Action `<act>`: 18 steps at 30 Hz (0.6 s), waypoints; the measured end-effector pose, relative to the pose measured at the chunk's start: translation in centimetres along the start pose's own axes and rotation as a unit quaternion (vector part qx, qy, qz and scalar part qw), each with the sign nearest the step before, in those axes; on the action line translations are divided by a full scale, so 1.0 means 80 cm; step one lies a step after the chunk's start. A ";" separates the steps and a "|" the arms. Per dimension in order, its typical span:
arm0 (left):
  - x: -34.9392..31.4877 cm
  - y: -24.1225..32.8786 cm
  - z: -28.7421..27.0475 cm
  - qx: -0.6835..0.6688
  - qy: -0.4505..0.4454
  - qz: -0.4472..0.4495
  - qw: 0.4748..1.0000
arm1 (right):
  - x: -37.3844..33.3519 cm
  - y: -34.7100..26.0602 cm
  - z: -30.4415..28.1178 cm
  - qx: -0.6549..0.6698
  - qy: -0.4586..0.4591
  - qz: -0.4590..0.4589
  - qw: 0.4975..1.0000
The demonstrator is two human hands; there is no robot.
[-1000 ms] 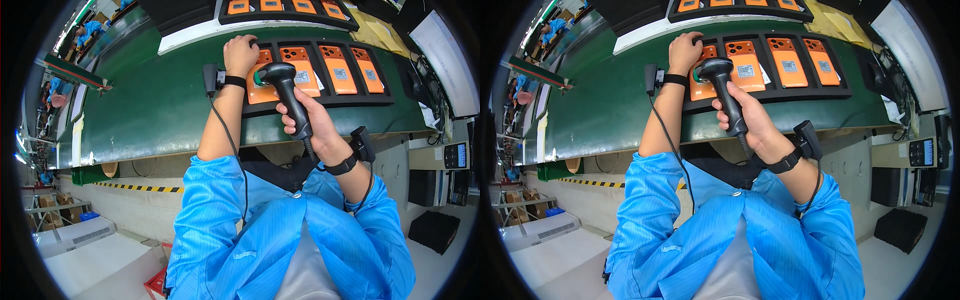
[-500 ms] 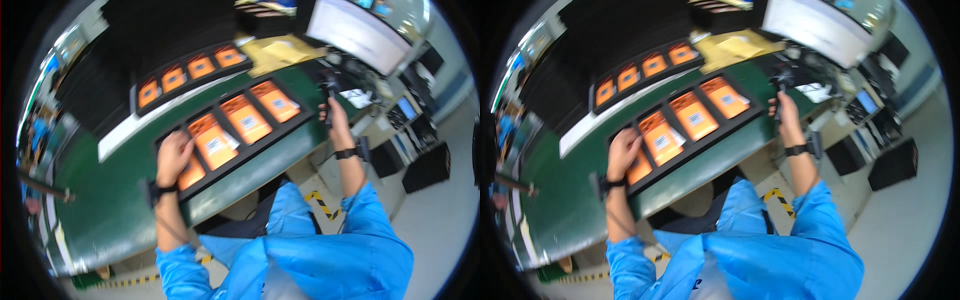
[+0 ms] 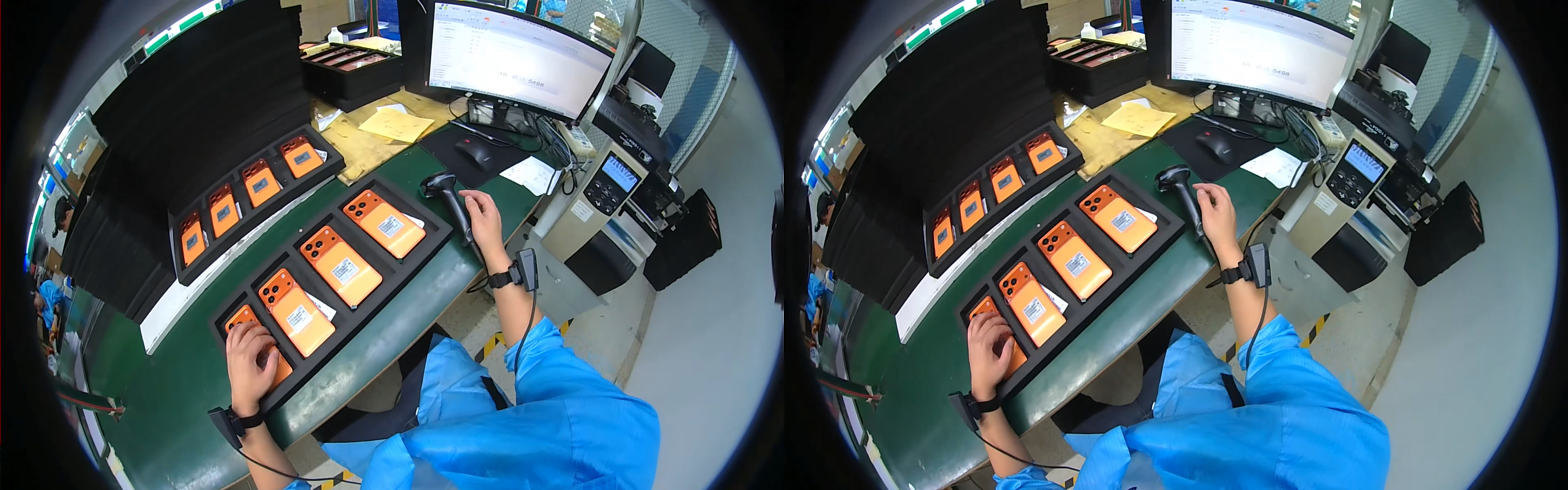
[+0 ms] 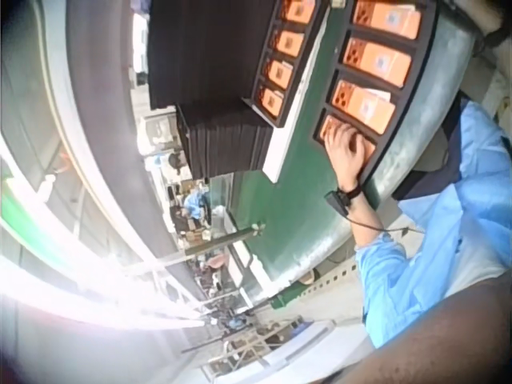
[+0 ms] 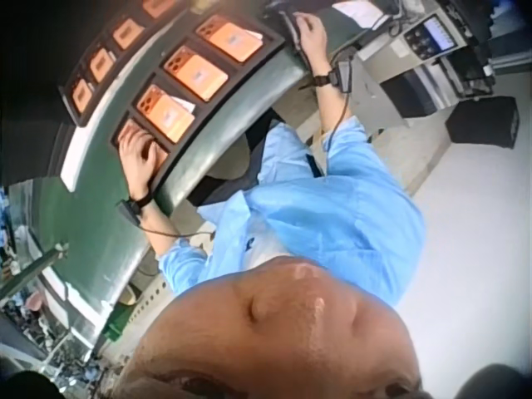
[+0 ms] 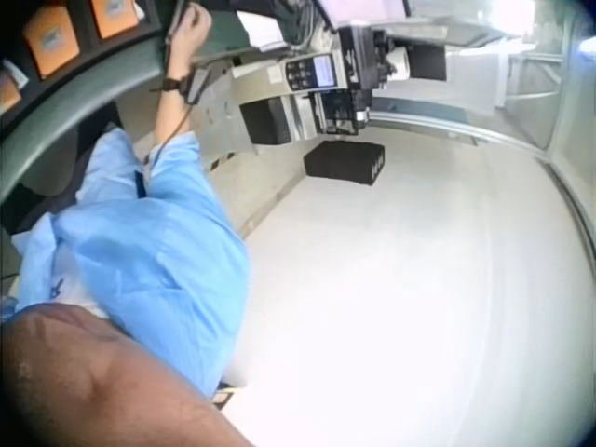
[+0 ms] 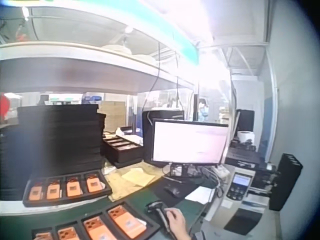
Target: Scanning smartphone barcodes and organizing them in a tray at a manufacturing facility.
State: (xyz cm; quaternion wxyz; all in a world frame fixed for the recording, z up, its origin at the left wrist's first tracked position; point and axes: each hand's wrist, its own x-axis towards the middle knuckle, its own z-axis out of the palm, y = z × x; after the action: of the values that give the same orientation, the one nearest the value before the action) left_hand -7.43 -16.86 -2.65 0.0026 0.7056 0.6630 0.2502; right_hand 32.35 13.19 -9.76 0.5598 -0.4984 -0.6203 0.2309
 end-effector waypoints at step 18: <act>-0.003 0.000 0.006 0.040 0.008 -0.007 0.999 | -0.004 0.007 -0.003 0.174 -0.039 0.072 0.981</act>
State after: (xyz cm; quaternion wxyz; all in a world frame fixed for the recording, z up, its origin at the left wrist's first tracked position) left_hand -7.24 -16.95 -3.13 -0.0295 0.6981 0.6777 0.2292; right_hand 32.71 13.08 -10.36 0.5954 -0.4277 -0.5546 0.3938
